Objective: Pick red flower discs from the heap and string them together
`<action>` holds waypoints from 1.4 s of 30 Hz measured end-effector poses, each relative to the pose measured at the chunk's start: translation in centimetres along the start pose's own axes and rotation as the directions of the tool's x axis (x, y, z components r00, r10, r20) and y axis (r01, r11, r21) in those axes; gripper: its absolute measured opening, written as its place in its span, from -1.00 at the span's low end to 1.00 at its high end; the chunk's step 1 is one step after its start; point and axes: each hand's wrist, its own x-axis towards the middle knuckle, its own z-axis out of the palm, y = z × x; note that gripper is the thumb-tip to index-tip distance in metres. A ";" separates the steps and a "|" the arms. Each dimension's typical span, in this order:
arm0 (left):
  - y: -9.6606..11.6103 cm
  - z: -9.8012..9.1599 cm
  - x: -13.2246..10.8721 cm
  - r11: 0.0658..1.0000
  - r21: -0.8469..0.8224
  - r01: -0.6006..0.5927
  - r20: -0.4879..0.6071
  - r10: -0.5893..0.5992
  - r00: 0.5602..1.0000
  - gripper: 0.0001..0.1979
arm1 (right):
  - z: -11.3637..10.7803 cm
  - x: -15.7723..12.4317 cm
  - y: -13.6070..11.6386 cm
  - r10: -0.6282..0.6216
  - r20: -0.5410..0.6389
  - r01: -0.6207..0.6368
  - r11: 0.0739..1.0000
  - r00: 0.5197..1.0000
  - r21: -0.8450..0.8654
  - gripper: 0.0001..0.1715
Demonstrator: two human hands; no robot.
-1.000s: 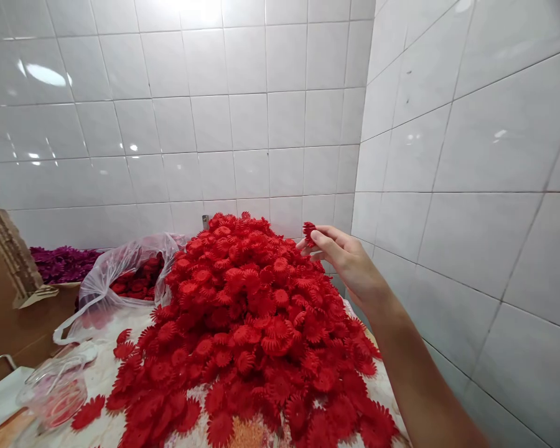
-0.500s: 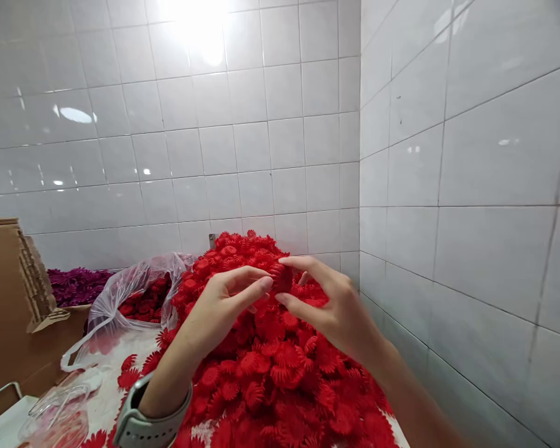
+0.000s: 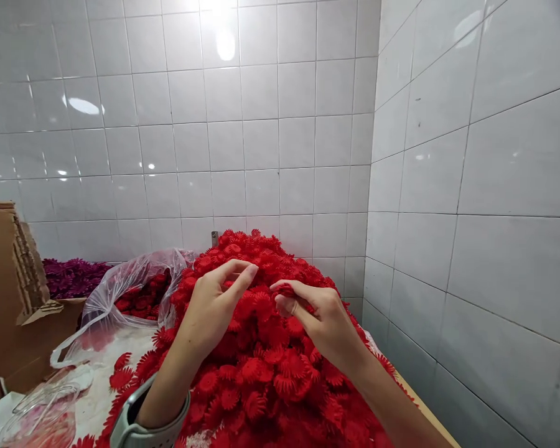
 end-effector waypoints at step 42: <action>-2.5 3.8 0.4 0.671 -0.640 0.374 0.422 -0.099 0.901 -0.62 | 0.3 0.0 2.3 -0.371 -0.102 0.342 0.912 0.923 -0.227 -0.40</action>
